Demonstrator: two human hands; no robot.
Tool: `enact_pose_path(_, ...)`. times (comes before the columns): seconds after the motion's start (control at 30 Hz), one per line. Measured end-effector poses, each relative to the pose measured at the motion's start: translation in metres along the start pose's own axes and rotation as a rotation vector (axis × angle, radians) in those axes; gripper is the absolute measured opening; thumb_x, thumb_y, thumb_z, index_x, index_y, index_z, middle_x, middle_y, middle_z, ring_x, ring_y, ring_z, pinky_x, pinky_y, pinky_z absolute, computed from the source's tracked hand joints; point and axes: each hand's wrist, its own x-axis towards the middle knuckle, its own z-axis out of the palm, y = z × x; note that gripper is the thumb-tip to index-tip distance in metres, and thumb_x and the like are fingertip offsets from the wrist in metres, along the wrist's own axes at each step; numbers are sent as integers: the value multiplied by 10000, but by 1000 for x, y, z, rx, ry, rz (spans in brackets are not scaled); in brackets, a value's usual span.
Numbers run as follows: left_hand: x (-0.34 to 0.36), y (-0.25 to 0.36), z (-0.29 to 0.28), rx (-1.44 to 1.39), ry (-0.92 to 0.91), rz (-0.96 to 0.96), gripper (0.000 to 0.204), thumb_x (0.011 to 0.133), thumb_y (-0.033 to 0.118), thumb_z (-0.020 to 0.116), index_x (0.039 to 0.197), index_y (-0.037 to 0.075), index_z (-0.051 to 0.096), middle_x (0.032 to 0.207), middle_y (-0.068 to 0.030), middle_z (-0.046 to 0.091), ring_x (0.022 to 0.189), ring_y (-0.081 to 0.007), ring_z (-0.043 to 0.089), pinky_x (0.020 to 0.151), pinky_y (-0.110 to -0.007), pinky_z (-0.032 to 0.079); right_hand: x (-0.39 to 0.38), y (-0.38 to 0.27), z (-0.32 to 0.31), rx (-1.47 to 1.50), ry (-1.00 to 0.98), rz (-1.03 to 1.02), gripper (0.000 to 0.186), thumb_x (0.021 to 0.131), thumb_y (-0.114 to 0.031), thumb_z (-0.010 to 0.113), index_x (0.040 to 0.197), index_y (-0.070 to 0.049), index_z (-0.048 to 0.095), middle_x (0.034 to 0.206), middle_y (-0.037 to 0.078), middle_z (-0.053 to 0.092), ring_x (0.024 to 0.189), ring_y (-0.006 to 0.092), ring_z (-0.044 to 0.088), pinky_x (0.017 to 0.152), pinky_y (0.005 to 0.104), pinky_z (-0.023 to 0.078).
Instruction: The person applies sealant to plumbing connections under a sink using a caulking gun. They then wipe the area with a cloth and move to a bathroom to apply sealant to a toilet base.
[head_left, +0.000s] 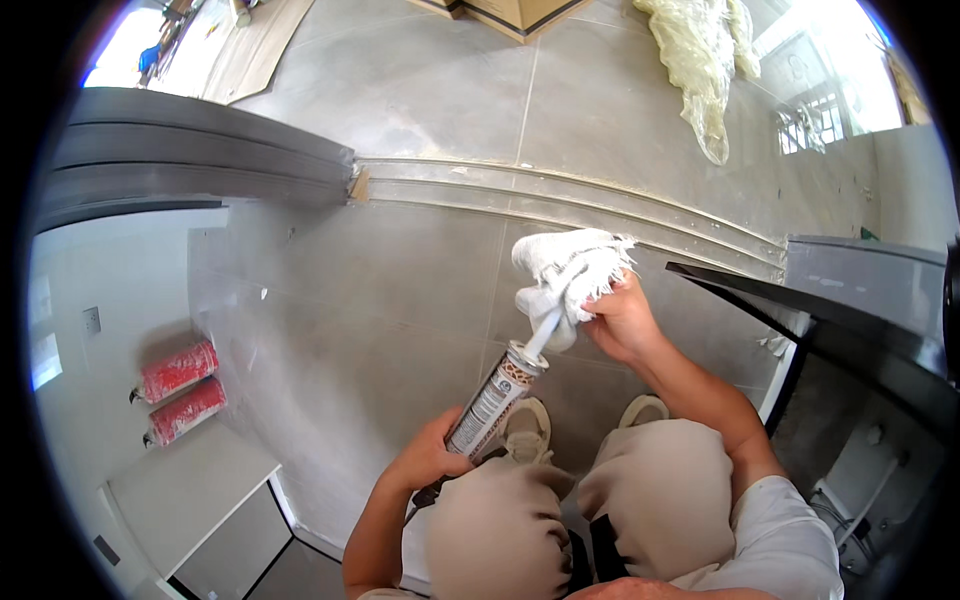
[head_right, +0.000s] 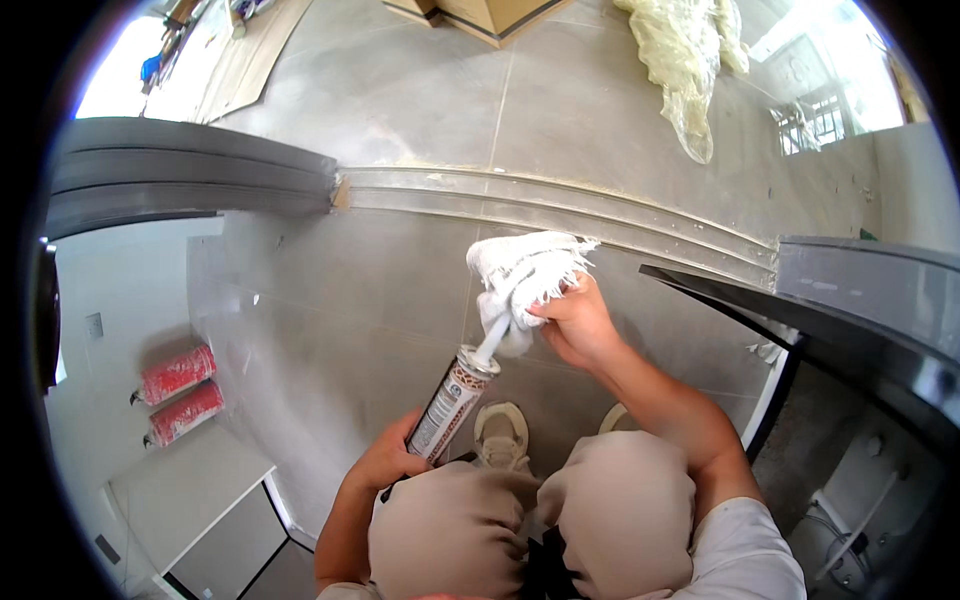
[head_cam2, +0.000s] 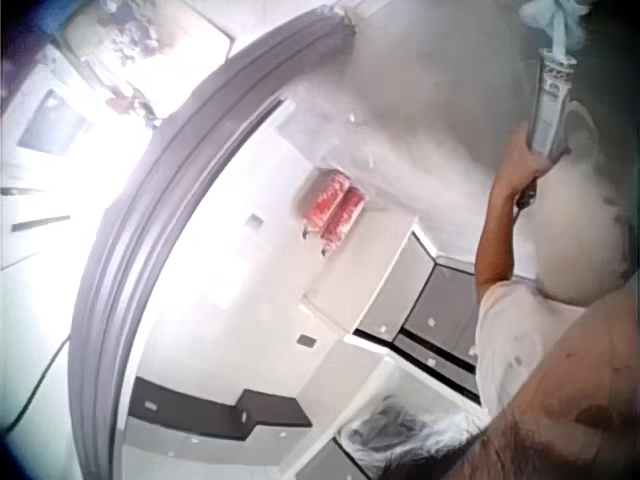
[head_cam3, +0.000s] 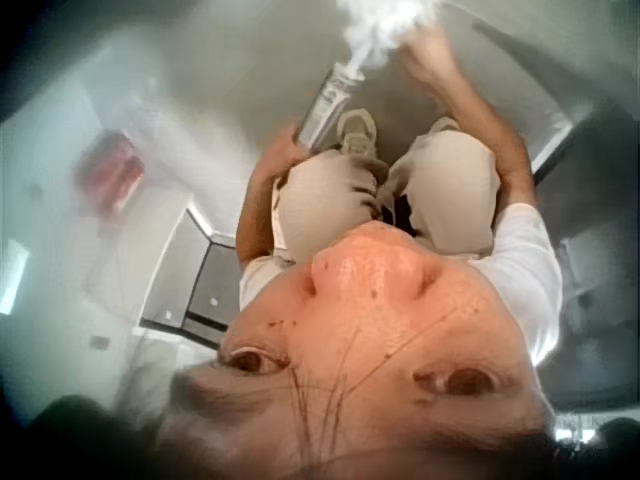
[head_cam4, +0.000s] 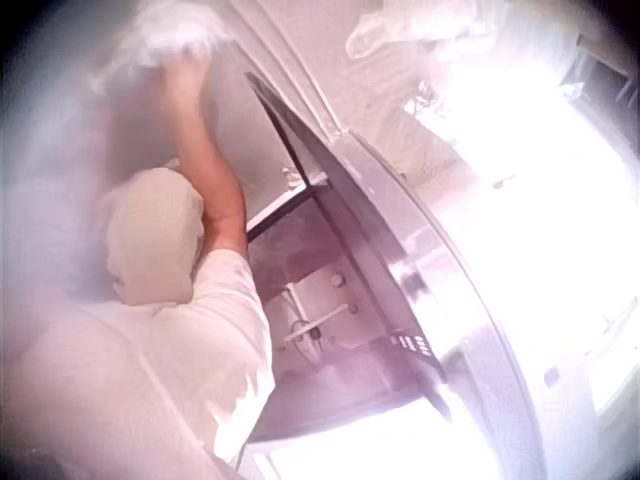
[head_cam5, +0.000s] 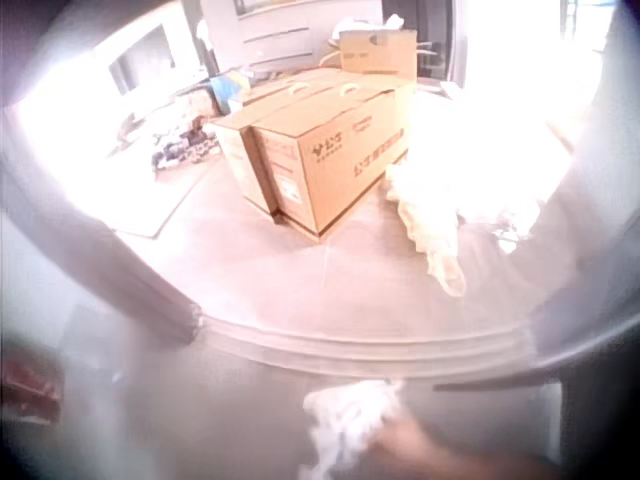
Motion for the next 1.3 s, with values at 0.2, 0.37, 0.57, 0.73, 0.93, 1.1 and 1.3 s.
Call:
enact_pose_path(0.2, -91, 74, -13, 429, 403, -36, 404, 719, 94, 673, 1103, 46, 558, 882, -143, 635, 796, -334, 632, 738, -404, 508, -4, -5, 100, -127, 154, 96, 301, 839, 169, 618, 1089, 6, 652, 1033, 102, 727, 924, 208, 709, 799, 351, 570)
enact_pose_path(0.37, -191, 139, -20, 544, 586, -11, 346, 725, 92, 669, 1044, 67, 536, 832, -128, 613, 780, -378, 630, 682, -468, 495, -45, -32, 216, -152, 271, 116, 298, 842, 166, 626, 1090, 3, 655, 1073, 114, 720, 954, 223, 707, 819, 367, 572)
enact_pose_path(0.57, -321, 242, -24, 406, 496, -139, 362, 746, 183, 687, 1059, 73, 543, 863, -160, 635, 838, -414, 645, 741, -499, 507, -115, -95, 358, -215, 453, 157, 314, 826, 135, 654, 1100, -17, 639, 1027, 82, 707, 918, 221, 702, 727, 364, 572)
enact_pose_path(0.73, -390, 348, -38, 449, 437, -119, 422, 733, 199, 704, 1113, 96, 553, 883, -142, 666, 859, -388, 671, 745, -463, 521, -153, -173, 449, -74, 535, -6, 350, 819, 168, 631, 1105, -33, 636, 1005, 67, 707, 856, 200, 696, 691, 340, 564)
enact_pose_path(0.93, -378, 490, -70, 585, 426, 19, 428, 753, 184, 699, 1151, 85, 576, 911, -158, 691, 889, -394, 682, 767, -488, 527, -88, -323, 462, 31, 636, -435, 231, 850, 117, 642, 1004, -48, 692, 928, 42, 710, 814, 157, 679, 670, 312, 554)
enact_pose_path(1.1, -317, 623, -116, 405, 558, 181, 423, 731, 170, 727, 1110, 77, 565, 843, -139, 648, 804, -386, 652, 722, -446, 512, -31, -453, 506, -183, 531, -494, 308, 854, 105, 637, 1122, -45, 662, 1006, 44, 694, 822, 167, 673, 698, 306, 552)
enact_pose_path(1.3, -242, 814, -201, 60, 837, 471, 377, 657, 28, 727, 946, 64, 488, 739, -32, 482, 688, -170, 479, 639, -326, 443, 54, -572, 567, -215, 484, -525, 353, 895, 119, 589, 1200, -54, 629, 1058, 33, 685, 885, 142, 666, 743, 284, 543)
